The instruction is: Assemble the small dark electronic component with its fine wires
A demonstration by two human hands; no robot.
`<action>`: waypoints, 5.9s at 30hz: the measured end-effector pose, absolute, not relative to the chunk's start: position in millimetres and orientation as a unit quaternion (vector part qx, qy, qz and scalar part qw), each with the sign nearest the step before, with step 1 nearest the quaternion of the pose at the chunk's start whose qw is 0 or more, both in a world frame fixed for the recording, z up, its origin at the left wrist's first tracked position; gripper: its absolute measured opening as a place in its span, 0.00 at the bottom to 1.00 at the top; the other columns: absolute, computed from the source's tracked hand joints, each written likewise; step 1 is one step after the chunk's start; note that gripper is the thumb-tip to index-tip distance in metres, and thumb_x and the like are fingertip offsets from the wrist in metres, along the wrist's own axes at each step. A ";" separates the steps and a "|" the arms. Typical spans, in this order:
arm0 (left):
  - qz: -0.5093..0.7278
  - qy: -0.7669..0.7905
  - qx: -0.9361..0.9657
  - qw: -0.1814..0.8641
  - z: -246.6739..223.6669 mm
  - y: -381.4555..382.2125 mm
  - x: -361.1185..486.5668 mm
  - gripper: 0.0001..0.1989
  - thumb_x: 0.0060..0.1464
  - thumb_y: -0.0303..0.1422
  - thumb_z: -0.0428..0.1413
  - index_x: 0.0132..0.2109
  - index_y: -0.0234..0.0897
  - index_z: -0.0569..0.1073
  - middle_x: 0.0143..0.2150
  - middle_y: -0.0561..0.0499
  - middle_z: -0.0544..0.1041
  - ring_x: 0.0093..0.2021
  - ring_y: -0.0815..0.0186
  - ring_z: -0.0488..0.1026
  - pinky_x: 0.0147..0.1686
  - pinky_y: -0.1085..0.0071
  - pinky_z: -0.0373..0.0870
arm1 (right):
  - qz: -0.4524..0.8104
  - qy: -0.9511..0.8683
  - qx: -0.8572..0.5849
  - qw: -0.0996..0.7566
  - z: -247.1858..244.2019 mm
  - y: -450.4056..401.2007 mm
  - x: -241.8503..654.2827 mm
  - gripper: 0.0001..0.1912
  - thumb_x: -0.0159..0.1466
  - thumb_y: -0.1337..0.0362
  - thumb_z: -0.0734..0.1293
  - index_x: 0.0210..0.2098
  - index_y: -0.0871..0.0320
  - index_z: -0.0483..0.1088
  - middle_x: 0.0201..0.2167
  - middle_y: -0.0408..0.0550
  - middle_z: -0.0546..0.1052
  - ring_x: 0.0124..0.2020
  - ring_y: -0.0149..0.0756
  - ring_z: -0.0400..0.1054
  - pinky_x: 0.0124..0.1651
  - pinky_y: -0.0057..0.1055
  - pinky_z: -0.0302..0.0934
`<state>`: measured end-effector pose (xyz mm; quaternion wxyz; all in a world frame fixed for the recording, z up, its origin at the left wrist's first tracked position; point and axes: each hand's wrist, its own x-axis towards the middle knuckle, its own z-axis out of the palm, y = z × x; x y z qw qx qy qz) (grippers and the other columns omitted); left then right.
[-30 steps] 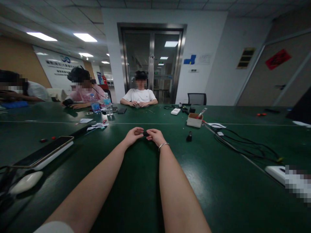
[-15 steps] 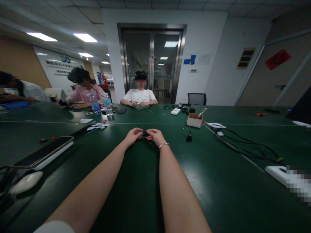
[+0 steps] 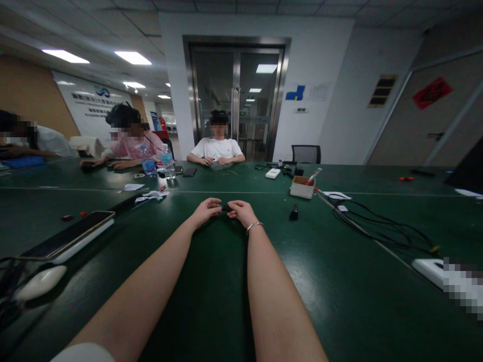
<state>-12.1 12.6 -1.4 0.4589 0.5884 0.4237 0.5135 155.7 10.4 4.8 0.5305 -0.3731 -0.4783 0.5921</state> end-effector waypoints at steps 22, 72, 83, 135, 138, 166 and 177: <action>0.479 0.499 0.573 0.439 1.8 11.9 -5.2 0.16 0.59 0.41 0.45 0.42 0.33 0.71 0.24 0.52 0.71 0.18 0.74 0.66 0.17 0.79 0.58 | 0.620 -0.490 -0.325 0.519 2.8 10.5 162.2 0.08 0.55 0.73 0.70 0.35 0.62 0.72 0.26 0.45 0.76 0.22 0.28 0.72 0.26 0.21 0.68; 0.397 0.524 0.697 0.285 1.3 9.5 -13.1 0.24 0.55 0.51 0.44 0.25 0.36 0.68 0.19 0.54 0.67 0.21 0.70 0.63 0.24 0.73 0.57 | 0.622 -0.512 -0.325 0.496 0.5 13.3 162.9 0.05 0.57 0.71 0.69 0.34 0.62 0.71 0.25 0.47 0.77 0.22 0.30 0.73 0.25 0.24 0.69; 0.381 0.553 0.694 0.260 5.1 9.6 -11.2 0.30 0.54 0.55 0.40 0.19 0.38 0.66 0.14 0.53 0.64 0.19 0.67 0.63 0.25 0.71 0.57 | 0.627 -0.510 -0.316 0.497 1.2 11.3 165.1 0.09 0.56 0.75 0.68 0.36 0.61 0.72 0.30 0.47 0.76 0.26 0.29 0.74 0.32 0.26 0.71; 0.396 0.574 0.674 0.243 4.0 4.7 -10.9 0.29 0.58 0.52 0.39 0.27 0.37 0.73 0.25 0.48 0.75 0.24 0.65 0.70 0.29 0.70 0.63 | 0.636 -0.481 -0.338 0.499 4.6 9.0 161.5 0.08 0.56 0.76 0.68 0.35 0.62 0.71 0.30 0.48 0.77 0.26 0.30 0.74 0.32 0.26 0.72; 0.465 0.522 0.662 0.270 -1.0 8.4 -11.3 0.17 0.57 0.44 0.47 0.39 0.38 0.73 0.37 0.47 0.76 0.29 0.67 0.72 0.28 0.72 0.65 | 0.637 -0.468 -0.338 0.511 4.2 9.9 161.3 0.06 0.57 0.75 0.68 0.35 0.62 0.71 0.29 0.48 0.77 0.24 0.31 0.74 0.30 0.26 0.72; 0.446 0.528 0.668 0.276 -5.6 15.5 -15.9 0.21 0.52 0.50 0.48 0.30 0.36 0.71 0.24 0.53 0.71 0.25 0.69 0.66 0.26 0.73 0.61 | 0.627 -0.487 -0.340 0.504 3.7 8.7 162.7 0.07 0.59 0.75 0.66 0.37 0.62 0.70 0.30 0.48 0.77 0.24 0.30 0.74 0.32 0.25 0.70; 0.387 0.577 0.686 0.215 7.5 1.9 -15.4 0.31 0.53 0.57 0.40 0.21 0.37 0.69 0.18 0.52 0.68 0.22 0.66 0.65 0.26 0.71 0.57 | 0.634 -0.502 -0.331 0.486 2.7 9.8 164.8 0.11 0.57 0.77 0.66 0.38 0.62 0.71 0.31 0.47 0.77 0.28 0.30 0.75 0.35 0.26 0.72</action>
